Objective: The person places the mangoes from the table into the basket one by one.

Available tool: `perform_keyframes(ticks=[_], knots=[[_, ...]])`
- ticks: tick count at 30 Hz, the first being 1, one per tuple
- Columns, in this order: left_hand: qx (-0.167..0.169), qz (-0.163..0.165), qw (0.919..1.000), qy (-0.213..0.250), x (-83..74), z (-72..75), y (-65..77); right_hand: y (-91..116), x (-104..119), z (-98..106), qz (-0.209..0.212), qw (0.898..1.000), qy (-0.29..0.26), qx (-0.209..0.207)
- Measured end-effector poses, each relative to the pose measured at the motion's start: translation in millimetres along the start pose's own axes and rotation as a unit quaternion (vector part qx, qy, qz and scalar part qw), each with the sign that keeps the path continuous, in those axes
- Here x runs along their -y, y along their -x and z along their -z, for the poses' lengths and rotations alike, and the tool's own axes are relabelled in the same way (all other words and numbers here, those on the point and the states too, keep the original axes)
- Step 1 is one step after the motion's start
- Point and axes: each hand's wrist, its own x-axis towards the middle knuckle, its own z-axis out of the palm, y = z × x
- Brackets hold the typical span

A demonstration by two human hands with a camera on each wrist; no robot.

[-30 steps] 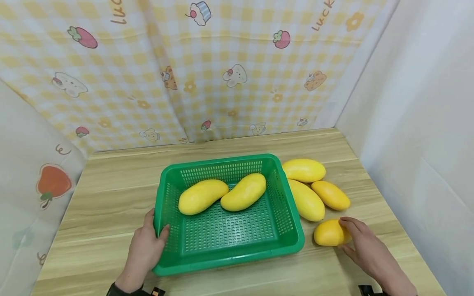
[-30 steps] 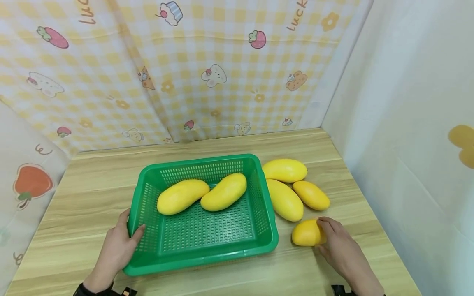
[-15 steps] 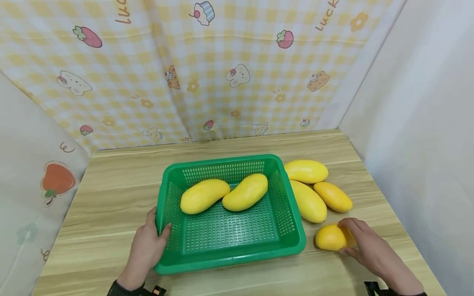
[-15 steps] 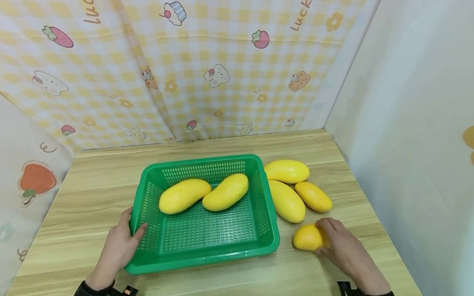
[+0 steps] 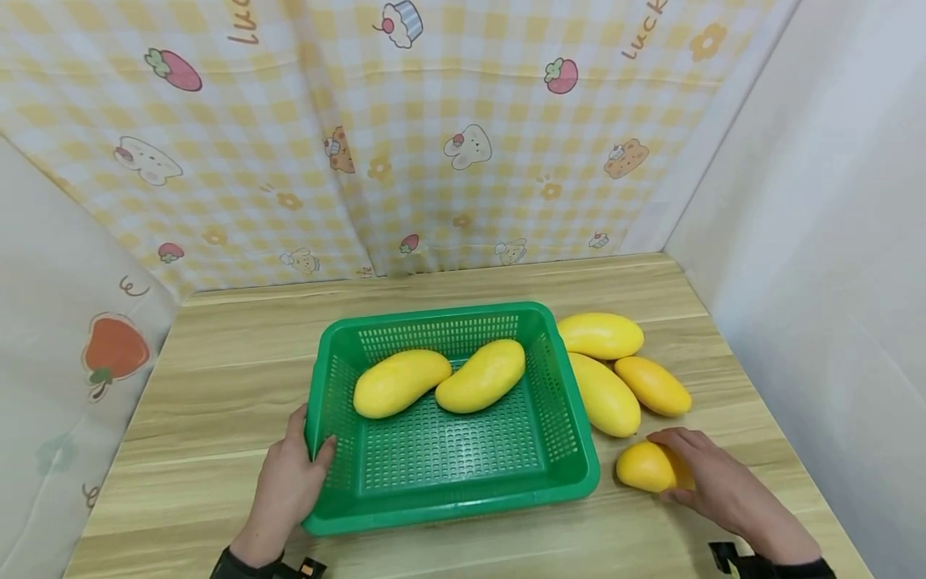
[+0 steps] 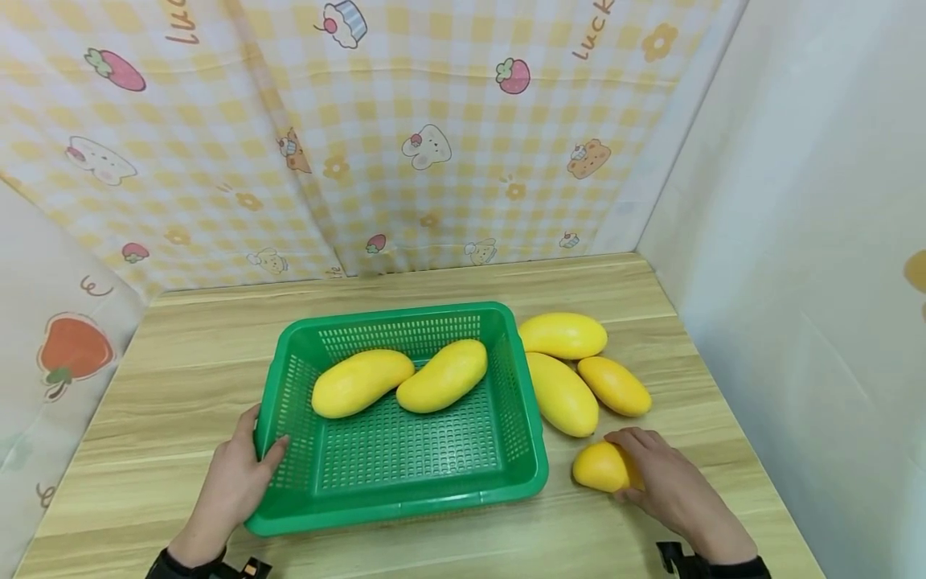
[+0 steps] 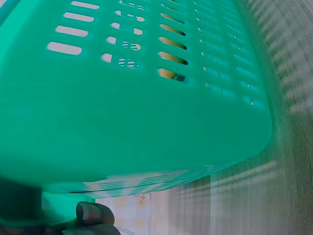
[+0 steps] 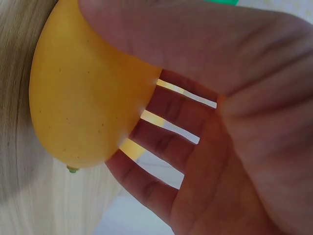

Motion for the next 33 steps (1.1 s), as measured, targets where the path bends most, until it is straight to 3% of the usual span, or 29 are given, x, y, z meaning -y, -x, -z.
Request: perform_keyframes(ticks=[17,28,33], knots=[[0.004,0.000,1.0000,-0.001,1.4,0.4,0.2,-9,4,0,-0.029,0.998,-0.022,0.054],[-0.001,-0.005,1.0000,-0.004,-0.1,2.1,0.7,-8,23,33,0.031,0.999,0.004,-0.025],[-0.002,-0.006,1.0000,-0.005,0.0,1.1,0.4,-12,32,47,0.053,0.998,0.022,-0.038]])
